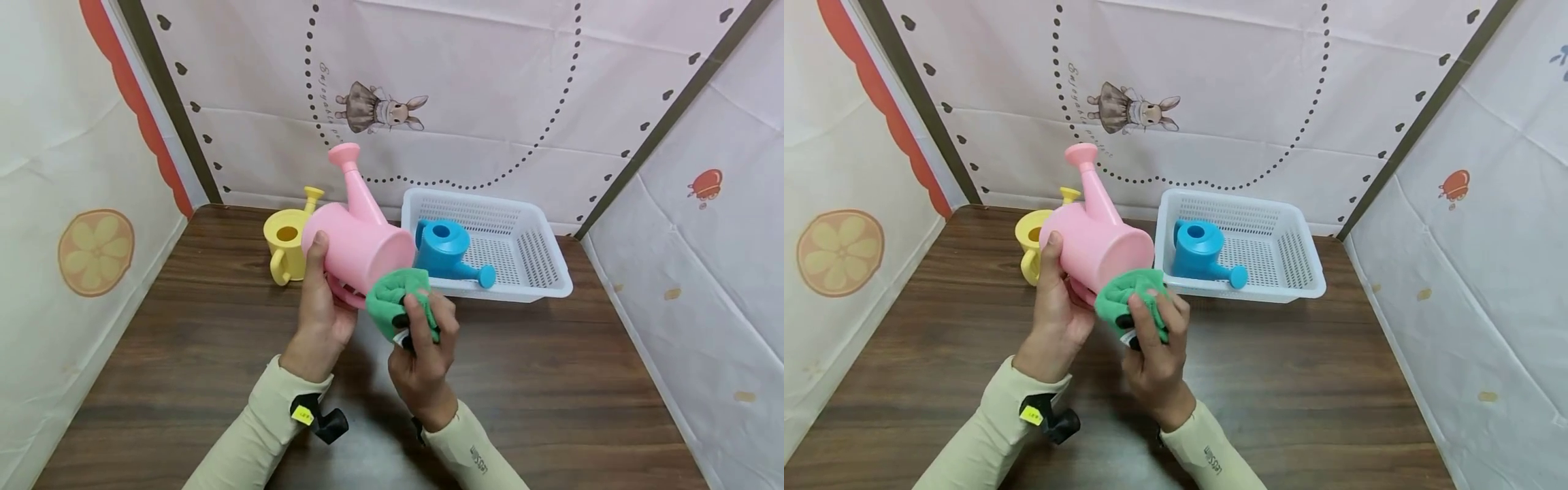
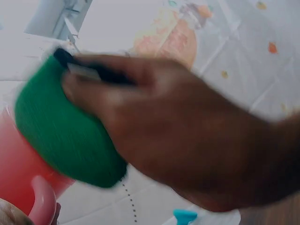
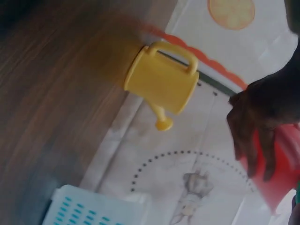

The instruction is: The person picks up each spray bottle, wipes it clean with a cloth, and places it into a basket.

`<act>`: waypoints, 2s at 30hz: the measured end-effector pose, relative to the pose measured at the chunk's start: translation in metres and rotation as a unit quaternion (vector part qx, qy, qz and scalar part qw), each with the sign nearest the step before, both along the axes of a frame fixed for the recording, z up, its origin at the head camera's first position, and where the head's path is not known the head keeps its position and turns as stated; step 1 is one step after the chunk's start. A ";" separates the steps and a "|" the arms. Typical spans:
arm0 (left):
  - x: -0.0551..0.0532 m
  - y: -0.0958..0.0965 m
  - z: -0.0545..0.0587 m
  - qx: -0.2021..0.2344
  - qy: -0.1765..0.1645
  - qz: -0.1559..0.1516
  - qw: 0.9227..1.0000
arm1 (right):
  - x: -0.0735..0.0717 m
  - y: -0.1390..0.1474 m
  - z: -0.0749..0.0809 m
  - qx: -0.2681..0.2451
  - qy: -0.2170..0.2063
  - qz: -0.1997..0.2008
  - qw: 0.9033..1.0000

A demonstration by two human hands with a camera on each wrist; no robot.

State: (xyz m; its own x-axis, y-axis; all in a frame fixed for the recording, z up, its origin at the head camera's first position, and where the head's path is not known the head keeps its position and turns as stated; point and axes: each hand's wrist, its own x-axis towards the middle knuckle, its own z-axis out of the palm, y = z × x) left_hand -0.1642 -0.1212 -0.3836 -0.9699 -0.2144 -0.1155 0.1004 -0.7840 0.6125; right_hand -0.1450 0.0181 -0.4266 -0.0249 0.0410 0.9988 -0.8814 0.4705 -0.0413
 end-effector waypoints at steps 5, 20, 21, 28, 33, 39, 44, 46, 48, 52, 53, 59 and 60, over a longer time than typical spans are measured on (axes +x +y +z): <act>0.002 0.003 -0.001 0.000 0.005 -0.018 1.000 | -0.011 0.000 0.024 -0.044 -0.002 -0.012 0.999; -0.005 0.005 0.002 -0.030 0.078 0.058 0.995 | 0.006 0.002 0.002 -0.011 -0.006 -0.002 1.000; -0.004 0.005 0.002 -0.034 0.078 0.061 0.994 | 0.005 0.001 0.009 -0.011 0.007 -0.007 1.000; 0.001 -0.004 -0.007 -0.088 0.122 0.135 0.979 | -0.004 0.014 0.066 0.048 -0.056 -0.020 0.997; 0.007 -0.014 -0.013 -0.236 0.165 0.146 0.946 | -0.008 0.016 0.080 0.119 -0.090 -0.024 0.988; 0.015 -0.022 -0.013 -0.328 0.159 0.102 0.926 | -0.012 0.008 0.075 0.108 -0.089 -0.006 0.990; 0.016 -0.026 -0.011 -0.297 0.133 0.120 0.938 | -0.001 0.016 0.049 0.100 -0.105 0.001 0.989; 0.015 -0.028 -0.009 -0.288 0.129 0.109 0.943 | 0.005 0.023 0.038 0.093 -0.111 0.001 0.990; 0.014 -0.031 -0.009 -0.287 0.140 0.087 0.944 | 0.010 0.028 0.030 0.080 -0.118 0.000 0.990; 0.013 -0.041 -0.008 -0.316 0.188 0.031 0.929 | 0.015 0.035 0.024 0.038 -0.140 0.004 0.989; 0.013 -0.043 -0.008 -0.322 0.201 0.019 0.925 | 0.015 0.035 0.024 0.027 -0.142 0.010 0.990; 0.015 -0.045 -0.014 -0.323 0.237 -0.023 0.916 | 0.013 0.029 0.036 0.009 -0.136 0.031 0.990; 0.016 -0.043 -0.015 -0.320 0.238 -0.028 0.917 | 0.012 0.028 0.039 0.012 -0.132 0.032 0.991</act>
State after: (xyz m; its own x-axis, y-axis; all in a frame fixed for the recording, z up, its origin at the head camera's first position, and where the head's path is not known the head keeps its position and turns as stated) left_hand -0.1485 -0.1645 -0.3990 -0.8893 -0.0396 0.4555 0.4463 -0.2923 0.8458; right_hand -0.1325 0.0457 -0.3875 -0.2878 0.0078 0.9577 -0.8696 0.4168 -0.2647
